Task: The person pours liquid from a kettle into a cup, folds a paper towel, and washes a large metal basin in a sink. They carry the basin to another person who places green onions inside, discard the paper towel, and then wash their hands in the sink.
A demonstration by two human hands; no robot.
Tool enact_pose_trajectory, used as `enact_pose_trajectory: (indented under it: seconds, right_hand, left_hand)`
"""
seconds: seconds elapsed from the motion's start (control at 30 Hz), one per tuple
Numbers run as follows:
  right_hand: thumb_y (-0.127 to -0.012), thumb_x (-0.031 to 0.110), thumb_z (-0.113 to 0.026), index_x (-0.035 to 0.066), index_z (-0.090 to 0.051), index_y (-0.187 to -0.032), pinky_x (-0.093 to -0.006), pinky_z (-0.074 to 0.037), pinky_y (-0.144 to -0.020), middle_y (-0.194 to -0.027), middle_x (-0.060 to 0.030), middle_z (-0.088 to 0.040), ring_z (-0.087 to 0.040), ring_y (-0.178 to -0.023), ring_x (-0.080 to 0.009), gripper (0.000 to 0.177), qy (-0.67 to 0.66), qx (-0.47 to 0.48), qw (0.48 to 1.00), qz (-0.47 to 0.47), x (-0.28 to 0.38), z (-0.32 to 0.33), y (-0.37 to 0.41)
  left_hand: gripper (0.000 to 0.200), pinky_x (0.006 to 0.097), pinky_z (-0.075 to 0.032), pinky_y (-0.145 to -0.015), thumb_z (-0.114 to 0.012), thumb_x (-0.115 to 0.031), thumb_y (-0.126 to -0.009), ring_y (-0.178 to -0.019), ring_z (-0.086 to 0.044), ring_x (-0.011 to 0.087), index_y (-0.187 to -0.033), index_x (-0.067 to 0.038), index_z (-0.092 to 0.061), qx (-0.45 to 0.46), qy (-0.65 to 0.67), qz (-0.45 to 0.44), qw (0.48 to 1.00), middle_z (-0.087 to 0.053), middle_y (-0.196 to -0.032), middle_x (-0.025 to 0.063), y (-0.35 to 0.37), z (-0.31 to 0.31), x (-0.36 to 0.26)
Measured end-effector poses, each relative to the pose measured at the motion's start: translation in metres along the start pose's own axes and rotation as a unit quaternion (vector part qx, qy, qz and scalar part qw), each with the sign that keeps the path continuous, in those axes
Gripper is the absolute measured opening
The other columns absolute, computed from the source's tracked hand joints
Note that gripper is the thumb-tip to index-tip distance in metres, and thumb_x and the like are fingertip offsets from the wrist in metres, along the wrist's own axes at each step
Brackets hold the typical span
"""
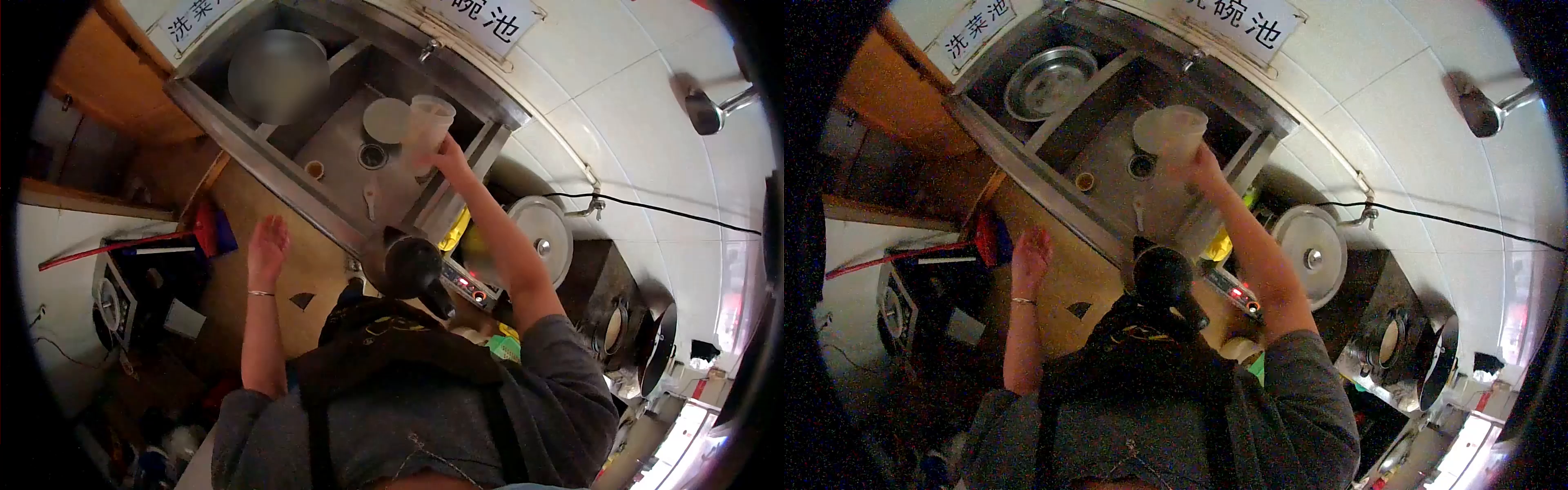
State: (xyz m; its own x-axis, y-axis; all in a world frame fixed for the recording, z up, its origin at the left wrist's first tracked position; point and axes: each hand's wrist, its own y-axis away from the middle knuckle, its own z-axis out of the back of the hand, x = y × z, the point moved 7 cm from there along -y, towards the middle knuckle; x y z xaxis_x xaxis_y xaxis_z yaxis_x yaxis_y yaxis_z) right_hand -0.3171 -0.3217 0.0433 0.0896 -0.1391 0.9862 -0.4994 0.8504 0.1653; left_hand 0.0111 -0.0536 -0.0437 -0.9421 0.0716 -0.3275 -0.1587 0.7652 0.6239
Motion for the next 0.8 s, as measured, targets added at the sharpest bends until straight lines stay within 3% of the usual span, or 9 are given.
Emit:
enact_pose_trajectory:
  seconds: [0.1,0.2,0.3,0.4,0.5,0.6,0.7,0.77,0.8]
  right_hand:
    - [-0.069,0.005,-0.071,0.003,-0.042,-0.123,-0.0302,-0.039,-0.093,-0.115,-0.005,-0.054,-0.05,-0.105,-0.0162,0.061,-0.095,-0.01,0.995,-0.011,-0.018,-0.02,0.0]
    - [-0.069,0.004,-0.07,0.003,-0.043,-0.122,-0.0302,-0.041,-0.09,-0.113,-0.0045,-0.054,-0.051,-0.102,-0.0149,0.059,0.04,0.013,0.999,-0.013,0.002,-0.001,0.007]
    - [-0.07,0.004,-0.069,0.002,-0.043,-0.123,-0.0304,-0.041,-0.089,-0.113,-0.0041,-0.054,-0.052,-0.102,-0.0147,0.059,0.044,-0.013,0.999,0.004,0.005,-0.009,0.005]
    - [-0.072,0.005,-0.068,0.002,-0.043,-0.123,-0.0301,-0.041,-0.09,-0.113,-0.0037,-0.054,-0.051,-0.102,-0.0145,0.057,-0.069,0.086,0.994,-0.025,-0.013,-0.03,-0.001]
    - [-0.074,0.008,-0.068,0.003,-0.041,-0.125,-0.0303,-0.041,-0.089,-0.115,-0.0044,-0.052,-0.05,-0.104,-0.014,0.058,0.025,0.126,0.99,0.062,0.016,-0.057,0.001]
    - [-0.074,0.01,-0.068,0.004,-0.035,-0.129,-0.031,-0.043,-0.087,-0.118,-0.0049,-0.05,-0.048,-0.105,-0.0142,0.064,-0.229,0.142,0.961,-0.059,0.034,-0.075,0.016]
    - [-0.075,0.012,-0.069,0.006,-0.027,-0.134,-0.0324,-0.043,-0.088,-0.123,-0.0066,-0.045,-0.046,-0.109,-0.0165,0.073,-0.104,0.175,0.978,-0.043,0.05,-0.071,0.037]
    - [-0.077,0.011,-0.067,0.009,-0.023,-0.136,-0.0339,-0.042,-0.089,-0.125,-0.0082,-0.042,-0.046,-0.111,-0.019,0.074,0.166,0.101,0.98,-0.034,0.045,-0.04,0.055]
    - [-0.078,0.01,-0.065,0.01,-0.022,-0.137,-0.0342,-0.042,-0.088,-0.125,-0.009,-0.042,-0.046,-0.111,-0.0198,0.073,0.135,0.078,0.988,-0.005,0.039,-0.023,0.061]
  left_hand:
    - [0.032,0.0313,-0.039,-0.087,-0.05,-0.028,-0.088,-0.103,-0.049,0.0164,-0.114,-0.009,-0.049,0.023,-0.086,-0.046,0.995,-0.051,-0.115,0.0048,0.017,-0.016,-0.028]
    - [0.034,0.0302,-0.04,-0.085,-0.052,-0.03,-0.087,-0.102,-0.049,0.0146,-0.114,-0.009,-0.049,0.041,-0.142,-0.074,0.986,-0.052,-0.113,0.0036,-0.001,-0.059,-0.007]
    - [0.044,0.0299,-0.039,-0.087,-0.059,-0.029,-0.083,-0.103,-0.048,0.0139,-0.119,-0.008,-0.047,0.064,-0.371,-0.139,0.916,-0.052,-0.114,0.0033,-0.001,-0.125,-0.008]
    - [0.057,0.0314,-0.036,-0.092,-0.067,-0.028,-0.076,-0.11,-0.045,0.0173,-0.123,-0.005,-0.044,0.129,-0.538,-0.177,0.814,-0.051,-0.117,0.0053,-0.03,-0.179,0.027]
    - [0.069,0.0318,-0.036,-0.094,-0.071,-0.031,-0.071,-0.112,-0.045,0.0205,-0.125,-0.003,-0.041,0.219,-0.576,-0.247,0.748,-0.049,-0.12,0.0073,-0.024,-0.24,0.058]
    - [0.079,0.0328,-0.037,-0.093,-0.074,-0.033,-0.067,-0.111,-0.048,0.0223,-0.129,-0.003,-0.037,0.251,-0.548,-0.247,0.758,-0.05,-0.121,0.0091,-0.038,-0.256,0.079]
    - [0.083,0.0346,-0.04,-0.091,-0.076,-0.034,-0.063,-0.108,-0.051,0.0241,-0.129,-0.002,-0.036,0.26,-0.528,-0.26,0.766,-0.051,-0.12,0.012,-0.026,-0.266,0.077]
    - [0.083,0.0365,-0.043,-0.088,-0.077,-0.034,-0.06,-0.105,-0.053,0.0262,-0.126,-0.002,-0.04,0.127,-0.659,-0.389,0.632,-0.054,-0.116,0.0144,-0.034,-0.237,0.055]
    - [0.083,0.0365,-0.043,-0.088,-0.077,-0.034,-0.06,-0.105,-0.053,0.0262,-0.126,-0.002,-0.04,0.126,-0.662,-0.385,0.631,-0.054,-0.116,0.0144,-0.04,-0.223,0.05]
